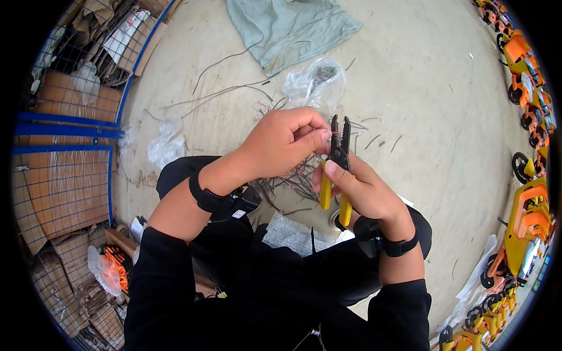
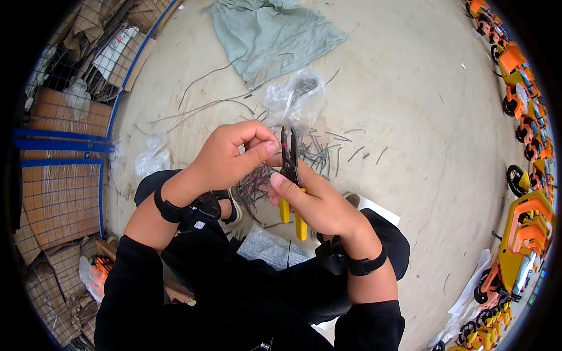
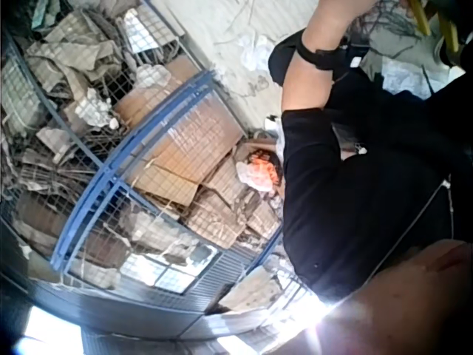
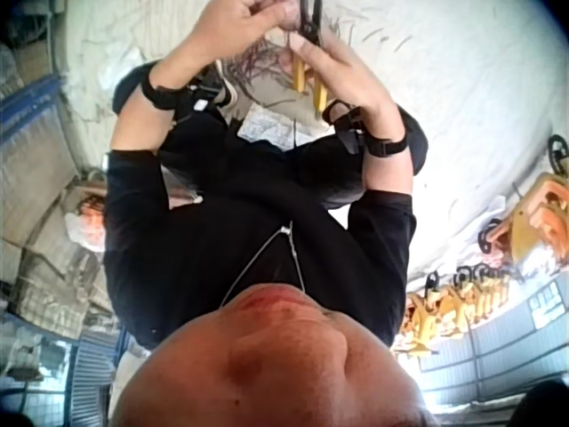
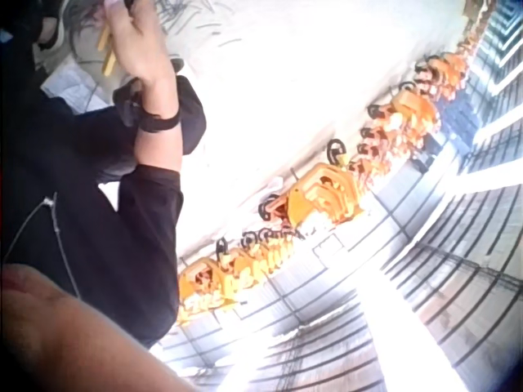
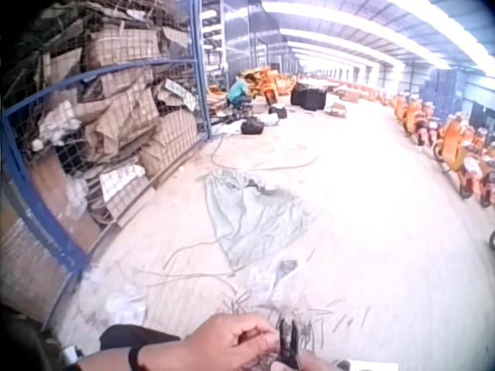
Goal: The person sits on the floor of a warehouse and uses yellow-handled wire cutters to strip insulation from thin wires. They repeatedly pick up wires from a pile, cut the ends, and drop the pieces back onto the floor.
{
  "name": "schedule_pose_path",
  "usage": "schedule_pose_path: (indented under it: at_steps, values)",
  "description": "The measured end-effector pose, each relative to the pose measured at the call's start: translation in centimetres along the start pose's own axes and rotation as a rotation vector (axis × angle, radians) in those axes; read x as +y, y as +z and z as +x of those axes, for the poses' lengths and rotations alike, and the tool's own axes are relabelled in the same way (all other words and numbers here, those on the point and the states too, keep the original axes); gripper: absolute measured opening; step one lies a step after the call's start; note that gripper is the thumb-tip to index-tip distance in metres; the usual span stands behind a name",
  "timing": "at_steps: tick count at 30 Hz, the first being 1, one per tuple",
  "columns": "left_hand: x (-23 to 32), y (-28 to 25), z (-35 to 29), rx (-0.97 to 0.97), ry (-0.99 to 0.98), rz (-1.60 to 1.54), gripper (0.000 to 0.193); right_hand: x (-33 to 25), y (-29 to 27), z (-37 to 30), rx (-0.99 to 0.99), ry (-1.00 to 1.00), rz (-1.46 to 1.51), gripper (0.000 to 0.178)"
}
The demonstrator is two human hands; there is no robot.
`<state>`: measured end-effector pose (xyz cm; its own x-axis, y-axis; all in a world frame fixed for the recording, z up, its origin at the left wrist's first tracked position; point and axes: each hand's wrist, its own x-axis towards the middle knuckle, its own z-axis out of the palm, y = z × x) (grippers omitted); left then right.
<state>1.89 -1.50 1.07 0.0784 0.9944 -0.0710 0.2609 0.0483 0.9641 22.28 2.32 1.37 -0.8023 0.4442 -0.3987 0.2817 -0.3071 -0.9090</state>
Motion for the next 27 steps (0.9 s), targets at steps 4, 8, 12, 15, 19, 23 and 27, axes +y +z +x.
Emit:
schedule_pose_path:
  at_steps: [4,8,12,15,19,23,27]
  values:
    - [0.36,-0.08,-0.02,0.037,0.009,-0.013,0.011,-0.18,0.20,0.05,0.005,0.006,0.053,0.050]
    - [0.04,0.10,0.02,0.044,0.029,-0.001,0.012,0.14,0.30,0.06,0.017,0.008,0.052,0.050]
    - [-0.03,-0.20,0.10,0.049,-0.009,0.042,0.012,0.37,0.36,0.07,0.024,0.011,0.063,0.050]
    - [-0.39,-0.26,0.09,0.048,0.000,0.077,0.012,0.24,0.42,0.06,0.027,0.020,0.038,0.050]
    - [-0.47,-0.17,0.16,0.048,-0.002,0.084,0.012,0.10,0.34,0.03,0.036,0.036,-0.009,0.048]
    - [-0.45,-0.07,0.17,0.040,-0.018,0.054,0.012,-0.11,0.20,-0.11,0.021,0.070,-0.039,0.042]
    - [-0.38,0.00,0.15,0.040,-0.033,0.045,0.011,-0.18,0.24,-0.13,0.027,0.076,-0.065,0.041]
